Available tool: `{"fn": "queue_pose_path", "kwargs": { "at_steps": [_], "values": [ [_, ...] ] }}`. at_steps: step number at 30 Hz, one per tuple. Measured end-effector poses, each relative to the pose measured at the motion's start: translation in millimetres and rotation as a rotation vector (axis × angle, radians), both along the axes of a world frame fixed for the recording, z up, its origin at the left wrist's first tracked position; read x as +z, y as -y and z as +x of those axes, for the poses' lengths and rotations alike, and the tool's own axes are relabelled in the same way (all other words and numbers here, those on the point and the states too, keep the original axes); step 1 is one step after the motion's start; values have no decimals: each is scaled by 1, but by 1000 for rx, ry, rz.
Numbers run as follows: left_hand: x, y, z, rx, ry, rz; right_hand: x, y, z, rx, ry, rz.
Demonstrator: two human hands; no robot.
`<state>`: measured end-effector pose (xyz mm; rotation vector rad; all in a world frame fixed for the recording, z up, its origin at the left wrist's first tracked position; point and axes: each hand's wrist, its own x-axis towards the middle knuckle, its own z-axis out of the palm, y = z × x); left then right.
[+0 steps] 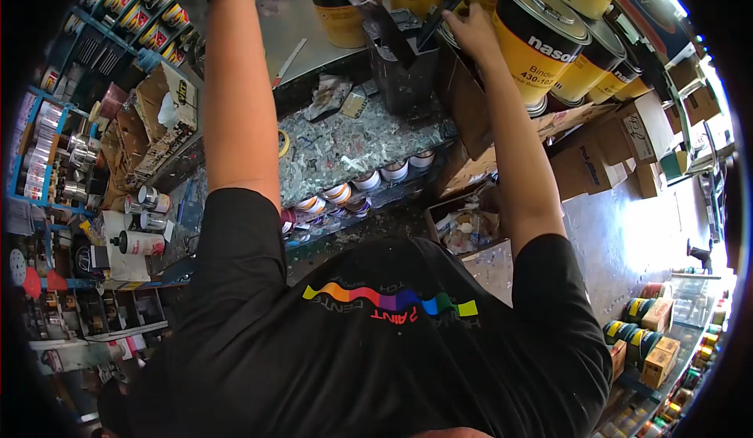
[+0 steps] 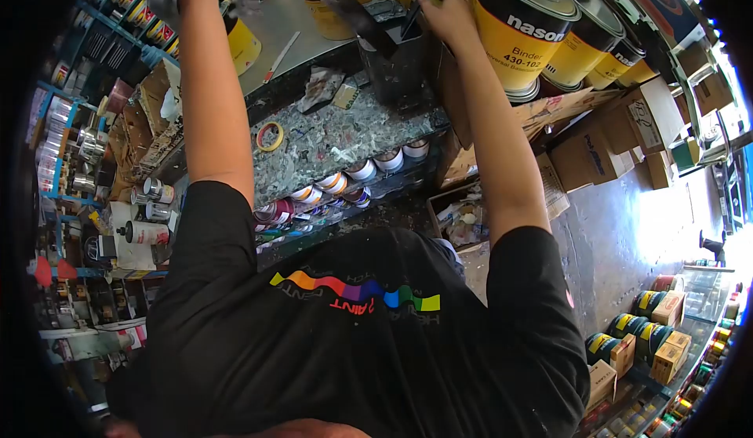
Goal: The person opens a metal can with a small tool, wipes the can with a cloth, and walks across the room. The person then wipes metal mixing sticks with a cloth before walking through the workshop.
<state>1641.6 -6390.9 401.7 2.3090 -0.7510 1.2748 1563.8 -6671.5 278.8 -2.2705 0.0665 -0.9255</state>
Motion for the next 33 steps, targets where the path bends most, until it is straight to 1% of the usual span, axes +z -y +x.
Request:
{"fn": "queue_pose_path", "kwargs": {
  "at_steps": [2,5,8,11,14,17,20,23,26,29,32,33],
  "values": [
    [-1,12,5,12,-28,29,28,-6,7,76,-95,29],
    [0,27,8,25,-53,61,3,16,67,170,-29,-38],
    [0,37,9,25,-76,92,7,25,87,277,-133,21],
    [0,47,10,22,-87,117,12,24,97,401,-177,-240],
    [-1,59,9,9,-99,135,28,15,71,401,-457,-473],
    [-5,73,9,-15,-111,153,25,9,61,276,-490,-384],
    [-10,87,8,-45,-105,183,20,6,52,161,-358,-331],
    [-13,105,3,-95,-108,215,14,10,46,137,-272,-282],
    [-13,127,-6,-158,-106,255,19,4,26,26,-229,-133],
    [-13,149,-11,-216,-106,295,33,0,4,79,-126,-130],
    [-16,163,-17,-263,-107,314,44,8,10,-27,48,-155],
    [-15,165,-19,-280,-107,315,47,12,9,-58,35,-181]
  ]
}}
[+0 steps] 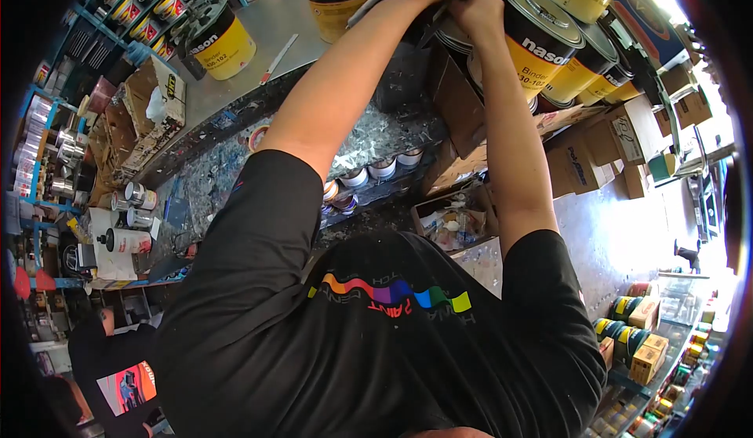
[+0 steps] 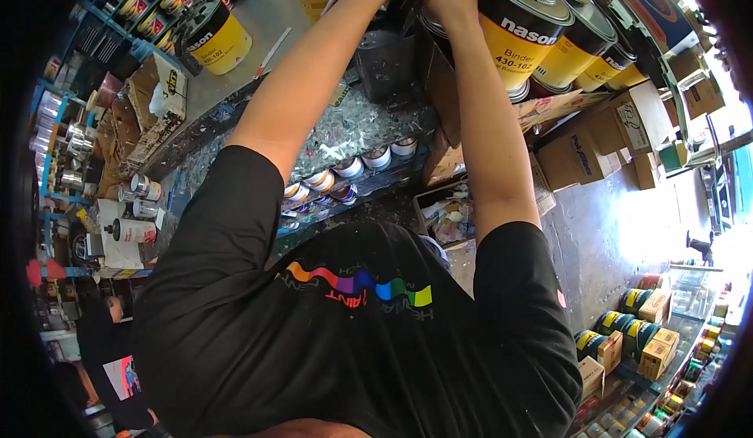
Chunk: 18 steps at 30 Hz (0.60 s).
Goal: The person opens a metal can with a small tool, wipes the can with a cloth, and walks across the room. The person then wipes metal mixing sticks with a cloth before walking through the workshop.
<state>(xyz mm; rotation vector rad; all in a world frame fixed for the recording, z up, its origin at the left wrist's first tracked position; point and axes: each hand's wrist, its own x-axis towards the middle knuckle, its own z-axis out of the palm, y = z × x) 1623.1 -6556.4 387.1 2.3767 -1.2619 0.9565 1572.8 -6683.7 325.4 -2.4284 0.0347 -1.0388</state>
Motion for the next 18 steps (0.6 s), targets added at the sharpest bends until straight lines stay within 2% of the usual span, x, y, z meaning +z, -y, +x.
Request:
{"fn": "queue_pose_path", "kwargs": {
  "at_steps": [2,3,6,8,10,11,12,13,14,16,18],
  "values": [
    [5,-3,-2,-37,-6,-18,20,1,-15,-70,-19,-51],
    [8,-7,-3,-55,-8,-32,29,-2,-30,-26,-112,69],
    [15,-33,-6,-23,-51,-112,31,-4,-47,-15,-9,102],
    [0,-56,-5,-9,-160,-418,37,-4,-53,-24,3,114],
    [-13,-86,4,-211,-1049,-636,49,-10,-66,-20,8,173],
    [-7,-108,-12,-165,-1277,-674,61,-19,-82,-12,12,226],
    [-13,-131,-36,-215,-1353,-756,69,-27,-96,-2,15,278],
    [-19,-154,-60,-264,-1427,-841,73,-25,-105,-93,101,34],
    [-45,-173,-73,-414,-1335,-969,76,-30,-122,-54,67,161],
    [-104,-201,-81,-245,-1411,-1051,73,-39,-161,-32,-19,368],
    [-144,-218,-110,12,-1485,-880,63,-38,-187,-13,-38,510]
  ]
}}
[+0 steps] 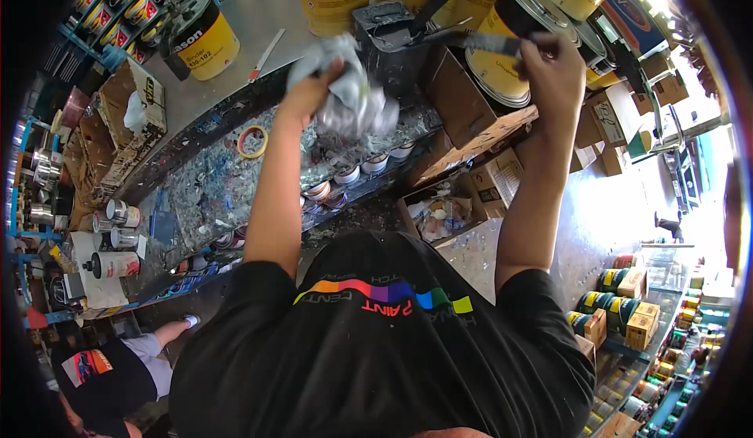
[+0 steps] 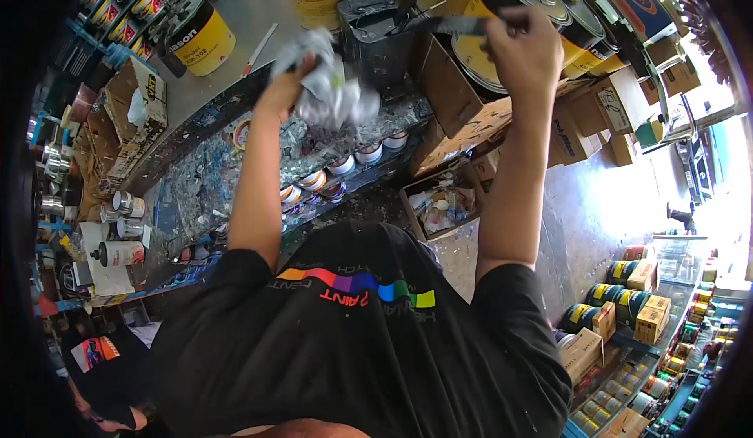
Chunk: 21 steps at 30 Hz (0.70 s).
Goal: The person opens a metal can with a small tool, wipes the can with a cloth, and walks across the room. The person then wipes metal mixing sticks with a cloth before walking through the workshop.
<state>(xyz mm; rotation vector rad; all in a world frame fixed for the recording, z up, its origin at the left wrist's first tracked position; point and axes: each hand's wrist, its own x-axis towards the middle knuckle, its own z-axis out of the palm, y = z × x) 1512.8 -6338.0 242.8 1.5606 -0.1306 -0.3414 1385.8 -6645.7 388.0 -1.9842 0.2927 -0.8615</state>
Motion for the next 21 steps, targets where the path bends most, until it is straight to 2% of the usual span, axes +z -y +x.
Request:
{"fn": "queue_pose_path", "kwargs": {
  "at_steps": [2,4,6,11,14,16,17,18,21],
  "values": [
    [-29,-5,-22,-103,-164,-27,-21,2,-18,52,64,136],
    [-53,5,-37,-71,-179,203,-33,7,-27,46,36,189],
    [-82,20,-41,-173,-254,48,-48,5,-40,79,2,279],
    [-62,59,-64,-272,-512,-598,-75,-18,-66,223,-109,471],
    [-65,84,-64,-358,-460,-717,-99,-31,-73,296,-218,617],
    [-64,100,-65,-393,-525,-726,-114,-31,-78,359,-326,722],
    [-55,105,-66,-443,-523,-734,-112,-40,-78,352,-402,696],
    [-45,110,-69,-494,-523,-741,-135,-40,-71,363,-368,763],
    [-19,132,-77,-475,-547,-698,-152,-44,-68,442,-478,902]
  ]
}}
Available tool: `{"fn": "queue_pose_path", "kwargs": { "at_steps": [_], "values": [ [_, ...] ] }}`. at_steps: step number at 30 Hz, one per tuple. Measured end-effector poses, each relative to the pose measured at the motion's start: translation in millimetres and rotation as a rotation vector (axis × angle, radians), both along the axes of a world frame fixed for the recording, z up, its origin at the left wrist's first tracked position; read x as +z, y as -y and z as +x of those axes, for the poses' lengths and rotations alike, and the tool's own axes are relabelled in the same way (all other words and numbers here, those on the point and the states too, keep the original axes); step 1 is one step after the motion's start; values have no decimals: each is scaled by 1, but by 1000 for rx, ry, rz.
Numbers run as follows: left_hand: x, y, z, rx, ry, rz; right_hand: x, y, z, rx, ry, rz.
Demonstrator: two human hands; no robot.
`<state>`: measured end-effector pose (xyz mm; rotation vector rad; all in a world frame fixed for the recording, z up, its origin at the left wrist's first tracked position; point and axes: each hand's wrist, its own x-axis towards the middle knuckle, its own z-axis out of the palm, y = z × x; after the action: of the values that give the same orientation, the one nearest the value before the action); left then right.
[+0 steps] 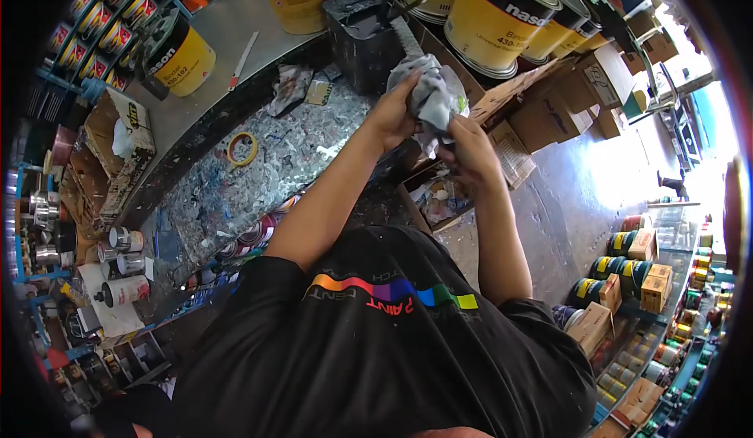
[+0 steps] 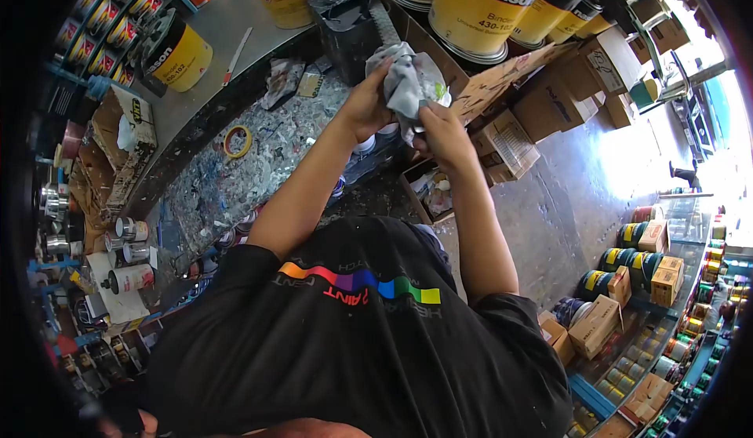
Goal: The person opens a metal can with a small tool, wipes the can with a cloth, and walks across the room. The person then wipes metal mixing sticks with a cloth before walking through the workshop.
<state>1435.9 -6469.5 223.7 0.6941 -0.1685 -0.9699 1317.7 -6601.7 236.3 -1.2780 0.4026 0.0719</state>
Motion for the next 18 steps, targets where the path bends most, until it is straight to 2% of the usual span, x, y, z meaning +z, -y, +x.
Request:
{"fn": "queue_pose_path", "kwargs": {
  "at_steps": [3,5,6,7,9,10,12,18],
  "values": [
    [-9,22,8,109,7,222,-24,-8,8,1,-21,84],
    [-28,40,20,150,18,197,-46,-20,13,-28,1,101],
    [-40,47,27,145,54,215,-47,-26,11,-14,-60,-76],
    [-42,50,29,141,92,233,-46,-24,4,7,-63,-86],
    [-40,61,40,131,1,192,-42,-17,-7,38,-50,-117],
    [-27,61,41,130,-17,172,-22,-20,-21,33,-72,-206],
    [-25,65,44,104,-7,207,-46,0,-45,183,79,-409],
    [-25,74,50,247,43,166,-27,26,-113,281,-38,-449]
  ]
}}
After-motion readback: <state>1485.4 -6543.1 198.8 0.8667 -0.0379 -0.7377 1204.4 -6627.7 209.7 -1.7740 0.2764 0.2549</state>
